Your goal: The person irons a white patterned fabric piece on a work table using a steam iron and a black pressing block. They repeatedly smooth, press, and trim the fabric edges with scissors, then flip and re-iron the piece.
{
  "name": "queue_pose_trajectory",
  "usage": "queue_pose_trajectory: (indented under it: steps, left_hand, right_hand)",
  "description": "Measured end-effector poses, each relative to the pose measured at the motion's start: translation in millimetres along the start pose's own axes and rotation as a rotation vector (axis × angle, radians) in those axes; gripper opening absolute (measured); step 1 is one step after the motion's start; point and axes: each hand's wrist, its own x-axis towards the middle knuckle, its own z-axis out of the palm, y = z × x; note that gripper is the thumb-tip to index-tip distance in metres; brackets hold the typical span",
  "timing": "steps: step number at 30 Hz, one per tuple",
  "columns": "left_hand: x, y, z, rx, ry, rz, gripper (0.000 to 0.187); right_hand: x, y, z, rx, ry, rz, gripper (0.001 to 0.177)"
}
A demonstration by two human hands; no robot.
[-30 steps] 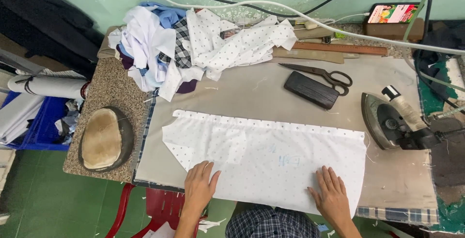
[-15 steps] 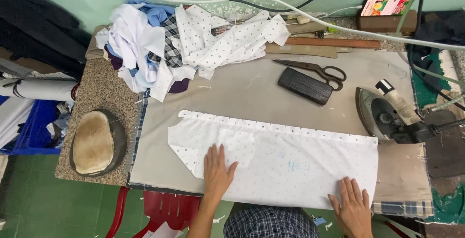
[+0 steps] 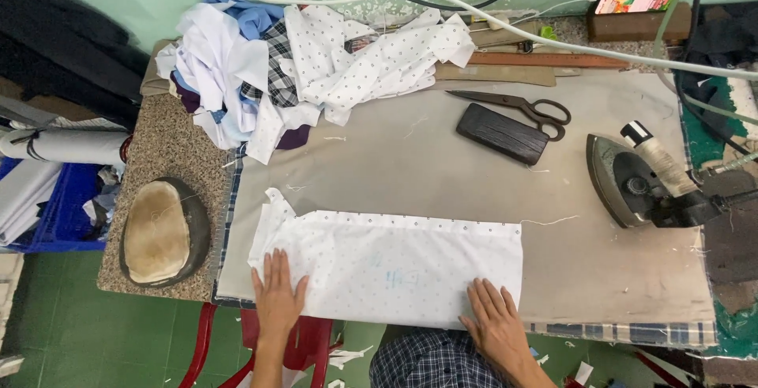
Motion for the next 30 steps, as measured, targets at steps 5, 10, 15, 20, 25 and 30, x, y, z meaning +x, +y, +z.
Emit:
queue_pose_trajectory:
  steps: [5,10,15,20,25,30]
  left_hand:
    - [18,113,9,-0.007,-0.04,0.075,0.079]
    - [14,191,18,0.107,0.136,0.305,0.081]
    - [26,202,8,-0.048,0.075,0.318,0.078]
    - [53,245,-5,-0.309,-0.075,0.415,0.075]
    - [73,234,15,-0.413,-0.165,0.342,0.065]
    - [92,78,45,-0.123,-0.001,0.045,0.064]
  right_hand:
    - [22,22,14,-0.06,0.071,0.032,0.074]
    - [-6,48,7,-0.124,0.028,0.157,0.078]
    - [8,52,-3,-0.079,0.05,0.115,0.08]
    - [70,28,19,0.023,0.073,0.01,0.075]
    - [89,34,45,-0.073,-0.103,0.206,0.06]
    - [66,80,30,-0.051,-0.031,0.246,0.063]
